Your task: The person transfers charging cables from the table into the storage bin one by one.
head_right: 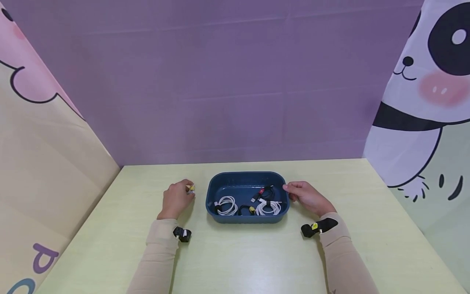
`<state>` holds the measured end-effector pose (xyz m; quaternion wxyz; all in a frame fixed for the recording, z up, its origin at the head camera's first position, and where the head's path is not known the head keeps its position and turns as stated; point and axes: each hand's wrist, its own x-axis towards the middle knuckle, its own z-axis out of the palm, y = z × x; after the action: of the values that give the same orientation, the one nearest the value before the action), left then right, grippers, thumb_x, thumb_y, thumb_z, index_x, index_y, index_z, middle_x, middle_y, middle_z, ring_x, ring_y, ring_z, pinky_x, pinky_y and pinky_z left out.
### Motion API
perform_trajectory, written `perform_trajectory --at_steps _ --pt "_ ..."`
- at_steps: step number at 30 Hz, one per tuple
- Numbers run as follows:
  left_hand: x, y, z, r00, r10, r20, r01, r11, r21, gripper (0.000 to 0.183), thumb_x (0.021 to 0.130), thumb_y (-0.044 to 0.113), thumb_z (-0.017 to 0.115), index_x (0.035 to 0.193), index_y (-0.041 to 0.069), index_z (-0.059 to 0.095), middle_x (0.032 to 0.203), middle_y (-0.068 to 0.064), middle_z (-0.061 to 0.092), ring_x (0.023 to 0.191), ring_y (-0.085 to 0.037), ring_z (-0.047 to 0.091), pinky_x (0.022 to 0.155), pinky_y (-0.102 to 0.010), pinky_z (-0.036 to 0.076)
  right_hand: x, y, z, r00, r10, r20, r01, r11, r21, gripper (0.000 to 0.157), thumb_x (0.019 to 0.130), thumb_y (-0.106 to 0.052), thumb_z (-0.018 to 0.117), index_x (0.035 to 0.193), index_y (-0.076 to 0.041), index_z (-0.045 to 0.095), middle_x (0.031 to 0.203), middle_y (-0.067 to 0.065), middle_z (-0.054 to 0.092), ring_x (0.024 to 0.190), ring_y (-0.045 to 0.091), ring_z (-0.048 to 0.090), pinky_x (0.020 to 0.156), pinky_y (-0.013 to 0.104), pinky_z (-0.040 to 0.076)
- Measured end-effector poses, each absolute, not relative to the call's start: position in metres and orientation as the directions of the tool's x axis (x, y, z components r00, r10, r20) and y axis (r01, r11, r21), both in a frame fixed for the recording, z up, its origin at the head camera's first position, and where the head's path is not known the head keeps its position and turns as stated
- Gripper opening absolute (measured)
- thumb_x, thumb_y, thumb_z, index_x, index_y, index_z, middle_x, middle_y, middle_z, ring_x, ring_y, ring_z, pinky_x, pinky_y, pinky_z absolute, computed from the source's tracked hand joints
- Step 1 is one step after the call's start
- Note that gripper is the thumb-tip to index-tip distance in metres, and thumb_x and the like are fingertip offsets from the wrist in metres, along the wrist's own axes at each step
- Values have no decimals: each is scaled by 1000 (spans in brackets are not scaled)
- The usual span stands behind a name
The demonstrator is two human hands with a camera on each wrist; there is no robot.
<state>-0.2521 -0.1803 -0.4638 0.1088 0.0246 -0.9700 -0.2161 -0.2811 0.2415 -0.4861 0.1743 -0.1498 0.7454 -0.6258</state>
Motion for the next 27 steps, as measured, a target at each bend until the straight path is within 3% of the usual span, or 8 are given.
perform_trajectory --at_steps 11,22,27 --pt "-250 -181 -464 -975 -69 212 23 916 401 15 87 11 75 100 9 80 104 -12 78 99 -38 67 92 -62 42 -281 242 -487 -902 -420 -100 16 199 -980 34 107 -26 53 76 -17 59 70 -6 46 75 12 48 75 26 39" --pt "-251 -180 -464 -977 -48 208 44 908 417 18 85 8 76 102 8 81 107 -11 78 99 -36 68 90 -57 37 -280 242 -484 -902 -421 -98 11 204 -979 34 108 -25 53 75 -17 59 71 -5 46 77 12 48 77 26 39" --pt "-252 -179 -464 -976 -36 216 61 902 428 17 85 10 76 101 9 80 95 -8 77 94 -33 66 92 -56 39 -280 241 -483 -902 -416 -117 30 210 -977 34 107 -26 53 75 -18 60 71 -5 46 77 12 49 77 26 39"
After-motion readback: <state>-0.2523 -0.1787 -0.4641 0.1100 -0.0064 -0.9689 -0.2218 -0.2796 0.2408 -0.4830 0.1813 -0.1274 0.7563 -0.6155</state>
